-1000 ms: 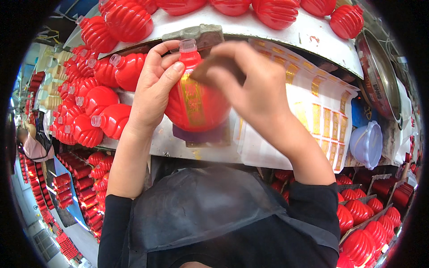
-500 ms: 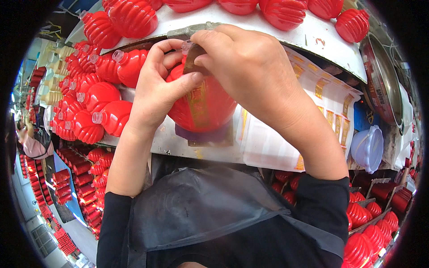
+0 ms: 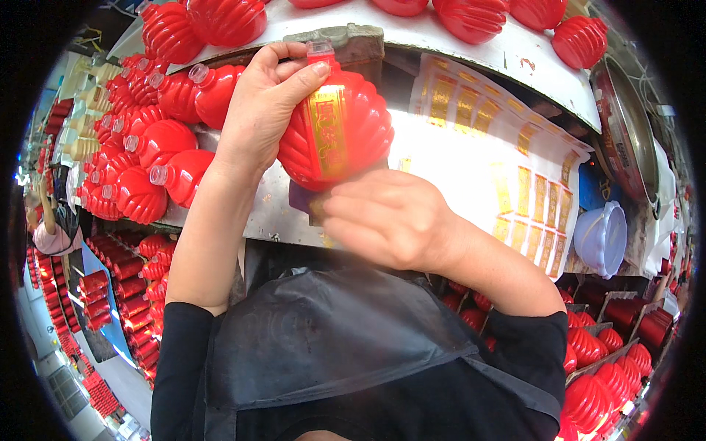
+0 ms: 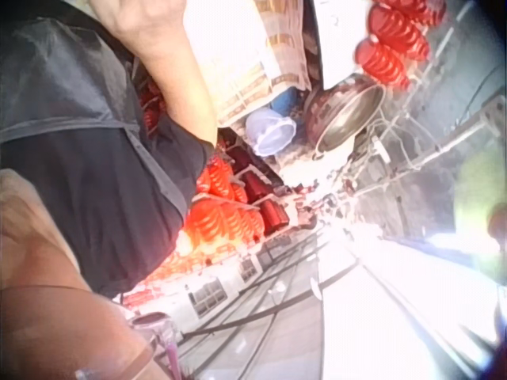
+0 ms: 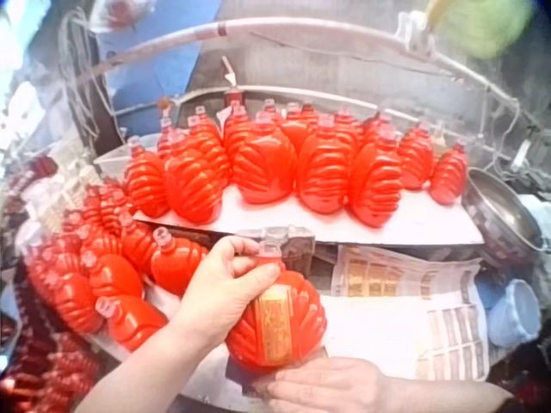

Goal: The person repeatedly picks up red ribbed plastic bottles from a metal table, peels a gold label from a sheet, and wraps it around each bottle by hand. The labeled bottles are placed back on the table. The process is repeated for multiple bottles.

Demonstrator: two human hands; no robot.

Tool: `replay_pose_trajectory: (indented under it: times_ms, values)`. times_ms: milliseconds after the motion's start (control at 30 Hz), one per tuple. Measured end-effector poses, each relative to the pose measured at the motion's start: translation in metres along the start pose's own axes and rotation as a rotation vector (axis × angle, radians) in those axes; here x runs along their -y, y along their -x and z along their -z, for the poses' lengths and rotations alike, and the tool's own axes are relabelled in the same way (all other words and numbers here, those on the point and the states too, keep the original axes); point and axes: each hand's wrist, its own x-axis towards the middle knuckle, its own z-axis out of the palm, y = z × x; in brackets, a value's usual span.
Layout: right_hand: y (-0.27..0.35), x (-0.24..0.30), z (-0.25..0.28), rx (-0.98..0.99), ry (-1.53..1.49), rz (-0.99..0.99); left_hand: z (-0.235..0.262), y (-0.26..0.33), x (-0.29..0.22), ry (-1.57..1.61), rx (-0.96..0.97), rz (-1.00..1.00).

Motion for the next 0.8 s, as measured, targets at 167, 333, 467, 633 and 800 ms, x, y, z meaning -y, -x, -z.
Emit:
replay_pose_trajectory:
  times_ms: [167,333,467,633,800]
  values:
    - [-0.014,-0.007,0.003,-0.125,0.145,-0.169,0.0,0.005,-0.001,0.054,-0.048,0.029]
    - [-0.025,0.006,-0.01,0.094,-0.021,-0.179,0.002,0.012,-0.006,0.101,-0.086,0.072]
    - [-0.032,-0.003,-0.007,-0.328,-0.009,-0.626,-0.003,0.024,-0.008,0.143,-0.054,0.018]
    - [-0.046,-0.025,0.008,-0.319,0.154,-0.794,-0.004,0.029,-0.006,-0.004,-0.091,-0.041]
    - [-0.048,-0.021,0.01,-0.402,0.03,-0.795,-0.009,0.027,-0.005,-0.078,-0.096,-0.084]
